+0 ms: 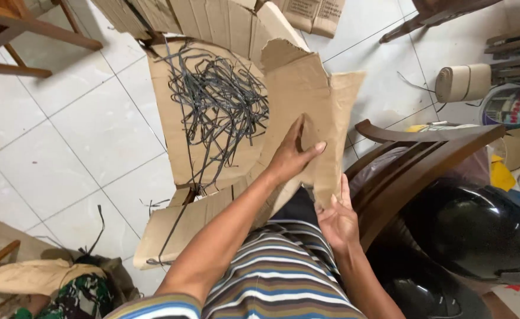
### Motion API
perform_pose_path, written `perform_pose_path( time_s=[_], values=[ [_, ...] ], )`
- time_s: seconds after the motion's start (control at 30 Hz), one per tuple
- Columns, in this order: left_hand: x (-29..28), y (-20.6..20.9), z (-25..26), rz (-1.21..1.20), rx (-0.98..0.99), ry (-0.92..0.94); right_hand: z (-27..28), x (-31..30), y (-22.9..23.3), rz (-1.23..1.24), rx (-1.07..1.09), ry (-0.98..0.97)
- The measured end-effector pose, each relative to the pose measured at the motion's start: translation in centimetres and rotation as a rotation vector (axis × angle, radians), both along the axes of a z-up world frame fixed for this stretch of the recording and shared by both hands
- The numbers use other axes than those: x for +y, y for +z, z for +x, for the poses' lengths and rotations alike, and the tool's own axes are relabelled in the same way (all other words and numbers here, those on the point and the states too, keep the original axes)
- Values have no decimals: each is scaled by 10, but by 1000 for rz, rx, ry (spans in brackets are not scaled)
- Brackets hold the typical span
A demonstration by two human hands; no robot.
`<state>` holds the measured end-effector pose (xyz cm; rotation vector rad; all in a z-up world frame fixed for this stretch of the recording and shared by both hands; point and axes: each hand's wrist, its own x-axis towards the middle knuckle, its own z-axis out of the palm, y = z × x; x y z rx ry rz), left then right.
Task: Wrapping a wooden chair frame with cardboard and securing it with plastic straps
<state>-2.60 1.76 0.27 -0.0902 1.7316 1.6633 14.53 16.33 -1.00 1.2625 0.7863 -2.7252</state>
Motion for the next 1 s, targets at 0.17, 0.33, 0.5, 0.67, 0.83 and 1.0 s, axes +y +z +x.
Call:
perform_pose_path(
  time_s=[0.17,0.33,0.5,0.67,0.83,1.0],
  values=[
    [12,-30,5,-103,32,12,3,6,-24,80,-62,33],
    [3,-33,11,-100,-9,93,8,11,-21,82,-85,115],
    [-23,-20,-15,-164,-333,174,9,21,-16,-28,104,207],
    [-20,-177,-4,-222,-196,190,1,17,12,-41,155,218],
    [-23,-193,-6,6,-496,422,4,18,38,-42,124,68],
    [-3,-199,-15,-9,-296,694,3,19,30,-103,147,9]
  ],
)
